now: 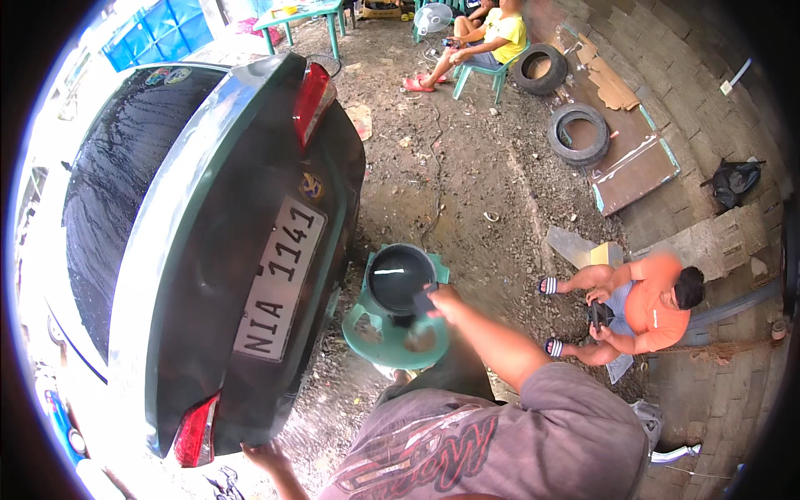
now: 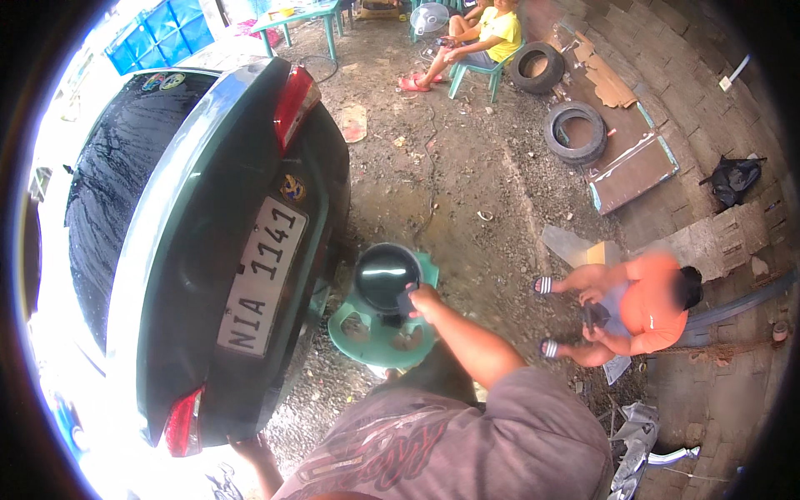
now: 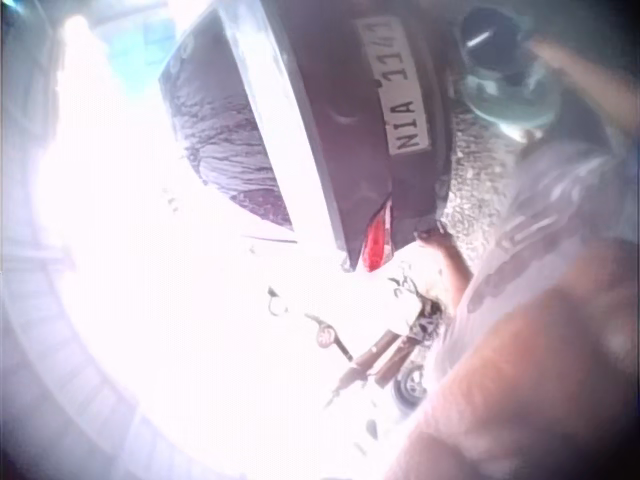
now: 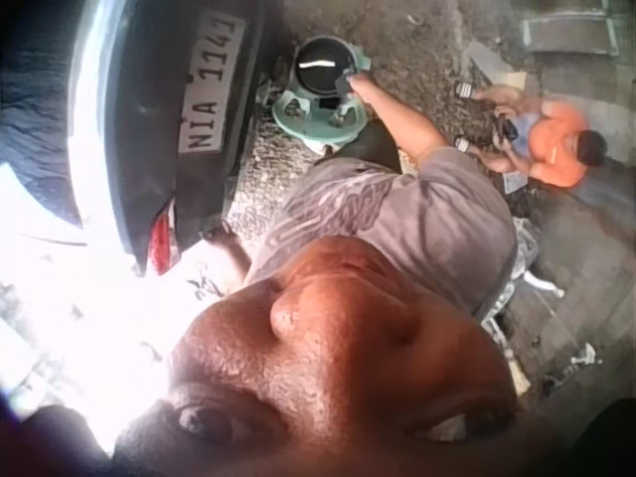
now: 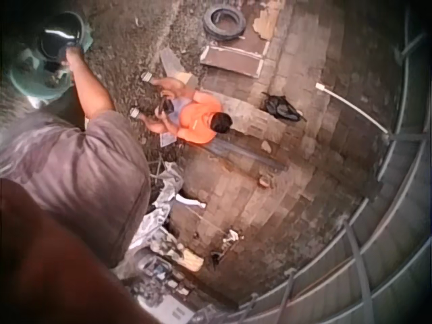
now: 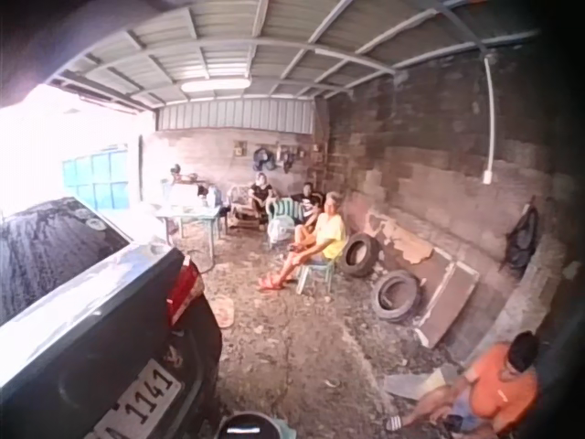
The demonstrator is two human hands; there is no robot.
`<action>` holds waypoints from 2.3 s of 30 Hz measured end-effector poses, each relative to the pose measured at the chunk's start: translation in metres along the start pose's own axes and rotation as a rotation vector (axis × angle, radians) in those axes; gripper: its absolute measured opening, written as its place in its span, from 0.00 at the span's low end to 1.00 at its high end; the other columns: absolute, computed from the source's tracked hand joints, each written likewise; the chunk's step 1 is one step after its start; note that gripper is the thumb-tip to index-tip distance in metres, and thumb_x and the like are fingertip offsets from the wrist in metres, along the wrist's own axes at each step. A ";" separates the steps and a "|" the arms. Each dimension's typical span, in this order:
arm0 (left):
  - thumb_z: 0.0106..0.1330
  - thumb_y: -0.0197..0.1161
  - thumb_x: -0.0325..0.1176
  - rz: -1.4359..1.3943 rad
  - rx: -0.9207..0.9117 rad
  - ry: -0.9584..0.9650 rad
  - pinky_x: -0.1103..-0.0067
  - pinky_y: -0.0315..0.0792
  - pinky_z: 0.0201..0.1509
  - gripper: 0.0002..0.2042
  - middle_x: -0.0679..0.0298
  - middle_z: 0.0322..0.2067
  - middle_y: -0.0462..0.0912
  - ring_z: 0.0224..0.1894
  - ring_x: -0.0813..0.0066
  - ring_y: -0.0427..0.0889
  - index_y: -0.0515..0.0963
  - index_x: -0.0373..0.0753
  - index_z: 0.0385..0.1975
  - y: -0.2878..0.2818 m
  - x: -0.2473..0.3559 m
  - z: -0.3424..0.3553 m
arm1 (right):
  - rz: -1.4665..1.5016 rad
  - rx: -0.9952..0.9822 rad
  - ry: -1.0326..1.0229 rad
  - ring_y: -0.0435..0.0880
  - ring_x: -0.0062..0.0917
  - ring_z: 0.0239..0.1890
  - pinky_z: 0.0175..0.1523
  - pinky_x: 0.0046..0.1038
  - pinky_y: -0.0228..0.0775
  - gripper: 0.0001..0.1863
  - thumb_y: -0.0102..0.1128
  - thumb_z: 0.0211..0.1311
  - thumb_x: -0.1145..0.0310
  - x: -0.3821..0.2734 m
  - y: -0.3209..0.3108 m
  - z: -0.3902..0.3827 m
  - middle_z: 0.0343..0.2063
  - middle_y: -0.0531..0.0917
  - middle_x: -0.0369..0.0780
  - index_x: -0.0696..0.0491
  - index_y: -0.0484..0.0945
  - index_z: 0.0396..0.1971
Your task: The person sands the trunk of a car by hand using a piece of sandpaper dipped in water from a bucket.
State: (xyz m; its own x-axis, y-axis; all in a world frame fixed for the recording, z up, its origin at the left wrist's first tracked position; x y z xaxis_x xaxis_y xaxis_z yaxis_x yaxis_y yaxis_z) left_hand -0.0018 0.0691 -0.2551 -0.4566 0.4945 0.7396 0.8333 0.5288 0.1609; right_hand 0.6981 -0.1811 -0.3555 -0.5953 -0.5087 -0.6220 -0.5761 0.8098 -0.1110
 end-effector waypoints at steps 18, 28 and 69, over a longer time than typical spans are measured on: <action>0.72 0.53 0.68 0.245 0.095 0.085 0.63 0.74 0.66 0.33 0.69 0.65 0.83 0.67 0.68 0.78 0.75 0.54 0.68 0.020 0.027 -0.075 | -1.269 -0.058 -0.532 0.88 0.47 0.53 0.61 0.46 0.78 0.19 0.50 0.72 0.64 0.035 0.118 0.240 0.49 0.89 0.50 0.54 0.89 0.49; 0.73 0.63 0.54 0.423 -0.101 0.624 0.64 0.77 0.64 0.31 0.57 0.58 0.81 0.58 0.61 0.81 0.72 0.39 0.67 0.022 0.092 -0.141 | -1.144 -0.333 -0.335 0.87 0.49 0.57 0.62 0.42 0.79 0.18 0.60 0.64 0.64 0.074 0.128 0.258 0.57 0.85 0.52 0.55 0.91 0.47; 0.70 0.73 0.54 -0.400 0.182 0.276 0.73 0.82 0.59 0.31 0.56 0.57 0.84 0.55 0.66 0.84 0.77 0.36 0.63 0.102 0.017 -0.188 | -1.330 -0.003 -1.922 0.57 0.45 0.82 0.80 0.63 0.48 0.36 0.54 0.71 0.62 -0.508 0.181 -0.165 0.77 0.63 0.53 0.63 0.63 0.74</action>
State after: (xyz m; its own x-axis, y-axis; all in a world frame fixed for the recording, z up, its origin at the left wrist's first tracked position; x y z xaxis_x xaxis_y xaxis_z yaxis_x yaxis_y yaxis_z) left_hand 0.1342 0.0021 -0.1032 -0.6087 0.0419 0.7923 0.5317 0.7627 0.3681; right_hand 0.8037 0.1760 0.0686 0.9806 0.1955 0.0163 -0.0621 0.3878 -0.9196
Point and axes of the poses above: each hand's wrist, its own z-axis towards the middle knuckle, its own y-axis out of the palm, x = y × z, the point moved 9 cm from there along z, towards the middle knuckle
